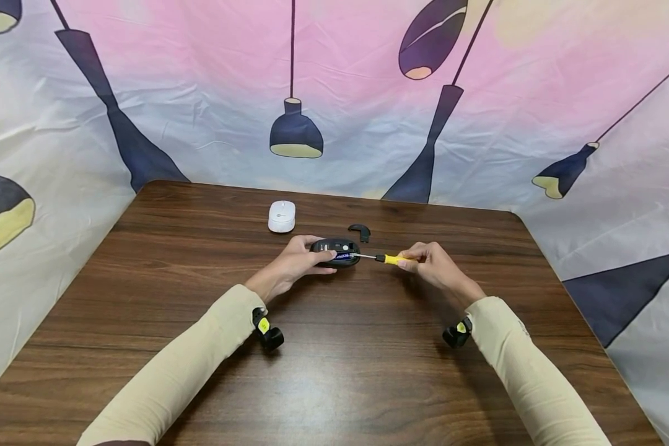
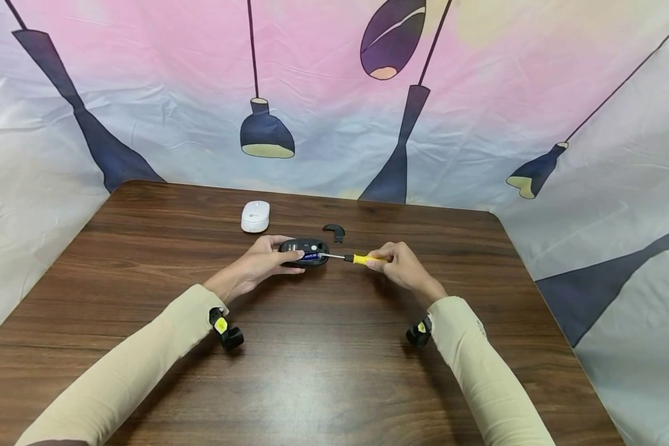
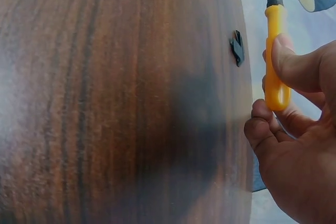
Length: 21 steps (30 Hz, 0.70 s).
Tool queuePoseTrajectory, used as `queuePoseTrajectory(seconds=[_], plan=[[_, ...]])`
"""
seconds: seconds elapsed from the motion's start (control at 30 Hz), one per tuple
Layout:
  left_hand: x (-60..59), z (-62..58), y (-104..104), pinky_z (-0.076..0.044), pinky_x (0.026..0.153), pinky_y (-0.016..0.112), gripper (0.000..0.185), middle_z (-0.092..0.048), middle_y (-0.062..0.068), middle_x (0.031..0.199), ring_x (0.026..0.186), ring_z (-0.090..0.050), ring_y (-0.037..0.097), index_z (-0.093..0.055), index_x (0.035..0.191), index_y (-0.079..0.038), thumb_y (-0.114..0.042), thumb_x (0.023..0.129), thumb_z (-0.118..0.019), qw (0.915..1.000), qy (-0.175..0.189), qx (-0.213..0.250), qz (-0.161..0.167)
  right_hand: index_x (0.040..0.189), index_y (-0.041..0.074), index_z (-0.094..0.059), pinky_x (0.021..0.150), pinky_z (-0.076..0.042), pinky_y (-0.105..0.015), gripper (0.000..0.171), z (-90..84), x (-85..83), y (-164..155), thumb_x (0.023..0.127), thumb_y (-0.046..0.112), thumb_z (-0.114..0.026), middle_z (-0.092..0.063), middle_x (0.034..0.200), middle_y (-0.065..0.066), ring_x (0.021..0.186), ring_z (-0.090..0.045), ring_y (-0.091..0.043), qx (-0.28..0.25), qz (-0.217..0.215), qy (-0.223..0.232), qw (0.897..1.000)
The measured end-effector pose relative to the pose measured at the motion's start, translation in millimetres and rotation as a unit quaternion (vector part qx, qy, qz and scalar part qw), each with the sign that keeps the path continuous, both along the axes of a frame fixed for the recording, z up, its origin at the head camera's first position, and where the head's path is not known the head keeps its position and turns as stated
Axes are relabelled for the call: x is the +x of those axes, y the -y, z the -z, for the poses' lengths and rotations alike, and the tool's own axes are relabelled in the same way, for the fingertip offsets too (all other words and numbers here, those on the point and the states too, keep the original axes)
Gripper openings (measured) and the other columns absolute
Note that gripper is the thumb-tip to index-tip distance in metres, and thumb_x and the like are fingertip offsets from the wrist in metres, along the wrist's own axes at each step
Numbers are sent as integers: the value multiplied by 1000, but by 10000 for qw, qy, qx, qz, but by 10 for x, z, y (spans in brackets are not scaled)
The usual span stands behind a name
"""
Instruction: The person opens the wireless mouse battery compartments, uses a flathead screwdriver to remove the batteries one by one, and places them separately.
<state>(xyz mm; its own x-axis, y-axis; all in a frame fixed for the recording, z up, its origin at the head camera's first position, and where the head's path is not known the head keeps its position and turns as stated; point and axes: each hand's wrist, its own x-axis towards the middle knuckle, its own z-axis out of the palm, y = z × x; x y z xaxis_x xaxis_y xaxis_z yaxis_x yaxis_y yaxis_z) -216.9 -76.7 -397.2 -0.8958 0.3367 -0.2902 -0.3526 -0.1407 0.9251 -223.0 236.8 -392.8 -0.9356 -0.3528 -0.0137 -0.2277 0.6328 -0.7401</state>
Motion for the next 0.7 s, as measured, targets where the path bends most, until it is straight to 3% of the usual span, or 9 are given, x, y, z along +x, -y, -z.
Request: queuePoseTrajectory(seconds=[0.4,0.7], plan=[[22,-17,11,-61,91,37,62,-38,34,145,124,-55,44,-28,150,12,7,97,-60,9999,113,80,10,119,-5,-72,63,-51,-25,25,44,20,14,98,9,-68,-67,113,-20,85,-55,-25,-393,-71,414,9983],[2,-9,12,-61,92,39,59,-39,32,145,126,-54,43,-30,149,11,7,98,-59,9994,192,272,85,120,-2,-72,69,-52,-28,26,81,1,12,98,11,-68,-68,114,-16,86,-55,-24,-559,97,768,9954]])
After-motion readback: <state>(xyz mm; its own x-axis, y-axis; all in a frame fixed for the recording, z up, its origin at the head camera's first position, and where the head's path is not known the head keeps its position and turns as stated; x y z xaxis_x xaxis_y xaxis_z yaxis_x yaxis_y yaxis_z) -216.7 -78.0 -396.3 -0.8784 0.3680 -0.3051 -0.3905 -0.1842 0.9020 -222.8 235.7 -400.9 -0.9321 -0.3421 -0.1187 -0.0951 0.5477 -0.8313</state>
